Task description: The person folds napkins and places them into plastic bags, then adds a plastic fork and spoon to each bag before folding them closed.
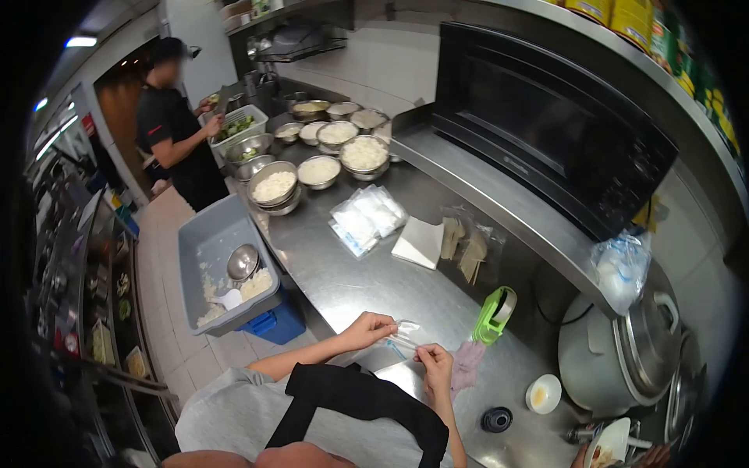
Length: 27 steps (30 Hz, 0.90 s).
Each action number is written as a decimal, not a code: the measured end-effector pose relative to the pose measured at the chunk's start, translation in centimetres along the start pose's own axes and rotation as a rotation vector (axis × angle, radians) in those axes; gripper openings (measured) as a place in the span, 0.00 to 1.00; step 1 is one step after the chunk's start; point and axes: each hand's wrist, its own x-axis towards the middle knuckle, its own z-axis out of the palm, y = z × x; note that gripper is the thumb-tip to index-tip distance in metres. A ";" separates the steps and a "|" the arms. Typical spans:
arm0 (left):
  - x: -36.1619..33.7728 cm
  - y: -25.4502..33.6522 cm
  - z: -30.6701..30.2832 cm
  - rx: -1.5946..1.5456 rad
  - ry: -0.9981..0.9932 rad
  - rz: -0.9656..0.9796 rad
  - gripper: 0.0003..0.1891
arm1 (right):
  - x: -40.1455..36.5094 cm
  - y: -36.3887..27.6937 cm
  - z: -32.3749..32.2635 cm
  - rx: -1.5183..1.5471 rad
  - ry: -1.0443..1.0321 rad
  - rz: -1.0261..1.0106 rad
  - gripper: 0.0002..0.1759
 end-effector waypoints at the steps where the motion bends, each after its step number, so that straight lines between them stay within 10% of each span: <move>1: -0.2 -0.6 0.0 -0.061 0.061 0.019 0.12 | -0.1 0.3 -0.5 -0.013 -0.018 0.009 0.04; 27: -9.2 -2.3 -7.2 0.286 0.151 -0.061 0.09 | -3.7 4.6 10.5 -0.249 -0.074 0.110 0.09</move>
